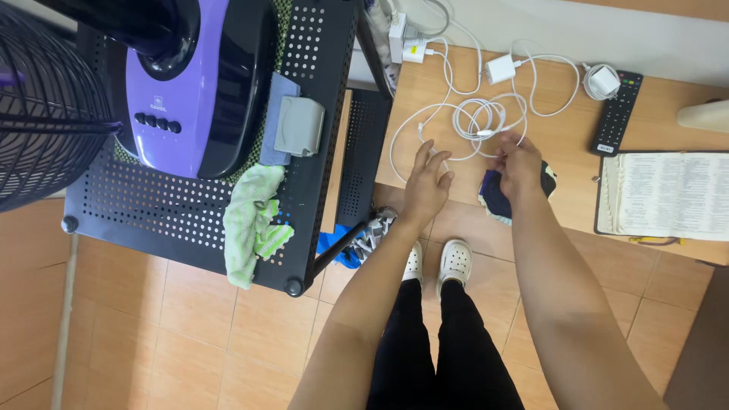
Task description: The person wraps a white charging cable around its adapter and places it on the desk. Then they wipe the desk surface and the covers of two books with a cloth.
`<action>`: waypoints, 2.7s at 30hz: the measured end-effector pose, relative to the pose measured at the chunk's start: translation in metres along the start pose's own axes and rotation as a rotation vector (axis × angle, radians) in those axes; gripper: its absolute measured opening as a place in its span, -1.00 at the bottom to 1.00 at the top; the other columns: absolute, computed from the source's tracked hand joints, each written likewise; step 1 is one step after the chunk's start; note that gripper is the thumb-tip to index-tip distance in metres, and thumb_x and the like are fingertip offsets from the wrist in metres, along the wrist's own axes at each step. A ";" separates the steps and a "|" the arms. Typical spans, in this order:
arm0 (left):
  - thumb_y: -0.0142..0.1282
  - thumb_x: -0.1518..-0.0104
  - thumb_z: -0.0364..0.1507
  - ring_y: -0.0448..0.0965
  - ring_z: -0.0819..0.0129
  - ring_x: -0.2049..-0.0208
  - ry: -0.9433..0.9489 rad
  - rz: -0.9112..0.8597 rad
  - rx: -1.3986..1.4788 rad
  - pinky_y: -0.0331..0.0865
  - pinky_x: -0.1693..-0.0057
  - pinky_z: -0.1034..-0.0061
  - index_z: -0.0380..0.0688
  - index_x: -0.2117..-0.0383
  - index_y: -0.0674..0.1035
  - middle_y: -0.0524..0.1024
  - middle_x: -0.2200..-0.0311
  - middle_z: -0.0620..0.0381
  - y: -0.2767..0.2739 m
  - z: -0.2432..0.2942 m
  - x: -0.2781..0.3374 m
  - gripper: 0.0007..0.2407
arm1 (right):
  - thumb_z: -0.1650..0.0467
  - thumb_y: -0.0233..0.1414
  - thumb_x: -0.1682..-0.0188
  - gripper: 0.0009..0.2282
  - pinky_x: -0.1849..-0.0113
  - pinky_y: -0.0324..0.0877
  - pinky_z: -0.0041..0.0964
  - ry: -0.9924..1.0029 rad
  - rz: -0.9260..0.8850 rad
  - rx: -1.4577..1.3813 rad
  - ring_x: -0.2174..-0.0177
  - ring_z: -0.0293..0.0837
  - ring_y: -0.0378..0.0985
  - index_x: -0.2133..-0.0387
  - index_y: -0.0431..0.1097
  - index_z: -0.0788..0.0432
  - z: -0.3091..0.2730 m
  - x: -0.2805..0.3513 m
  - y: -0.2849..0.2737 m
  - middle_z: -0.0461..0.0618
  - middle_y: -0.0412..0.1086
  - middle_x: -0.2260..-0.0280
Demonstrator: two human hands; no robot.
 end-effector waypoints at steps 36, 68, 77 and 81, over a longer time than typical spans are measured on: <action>0.25 -0.20 -0.37 0.63 0.36 0.36 0.048 -0.027 0.373 0.50 0.25 0.47 -0.18 0.02 0.57 0.64 0.31 0.02 -0.040 0.156 -0.042 -0.73 | 0.46 0.04 -0.14 -0.70 0.27 0.54 -0.18 -0.191 -0.028 -0.249 0.26 -0.10 0.61 -0.13 0.27 0.20 -0.088 0.098 -0.023 0.00 0.48 0.07; 0.20 -0.28 -0.33 0.22 0.61 0.64 0.023 0.291 0.988 0.26 0.40 0.62 -0.23 0.20 0.55 0.34 0.62 0.31 -0.205 0.222 -0.038 -0.79 | 0.45 -0.02 -0.24 -0.95 0.37 0.52 -0.05 -0.391 -0.008 -0.408 0.52 -0.10 0.45 0.23 0.27 0.16 -0.241 0.193 -0.112 0.01 0.36 0.50; 0.18 -0.27 -0.30 0.29 0.59 0.58 0.062 0.218 0.987 0.31 0.34 0.61 -0.20 0.20 0.53 0.34 0.58 0.30 -0.185 0.256 -0.031 -0.79 | 0.56 -0.01 -0.25 -0.64 0.35 0.36 -0.38 -0.431 -0.413 -0.082 0.41 -0.25 0.40 -0.28 0.20 0.07 -0.253 0.250 -0.055 0.06 0.46 0.12; 0.16 -0.30 -0.31 0.50 0.53 0.34 0.162 0.168 0.779 0.44 0.15 0.58 -0.22 0.19 0.55 0.54 0.38 0.19 -0.132 0.232 -0.063 -0.79 | 0.60 -0.07 -0.34 -0.69 0.34 0.41 -0.34 -0.483 -0.240 -0.335 0.28 -0.16 0.59 -0.33 0.22 0.32 -0.261 0.229 -0.072 0.08 0.45 0.09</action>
Point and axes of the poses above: each hand's wrist, its own x-axis away from the middle knuckle, its own y-axis out of the palm, z = x × y, the point moved 7 cm from there along -x, towards the middle knuckle
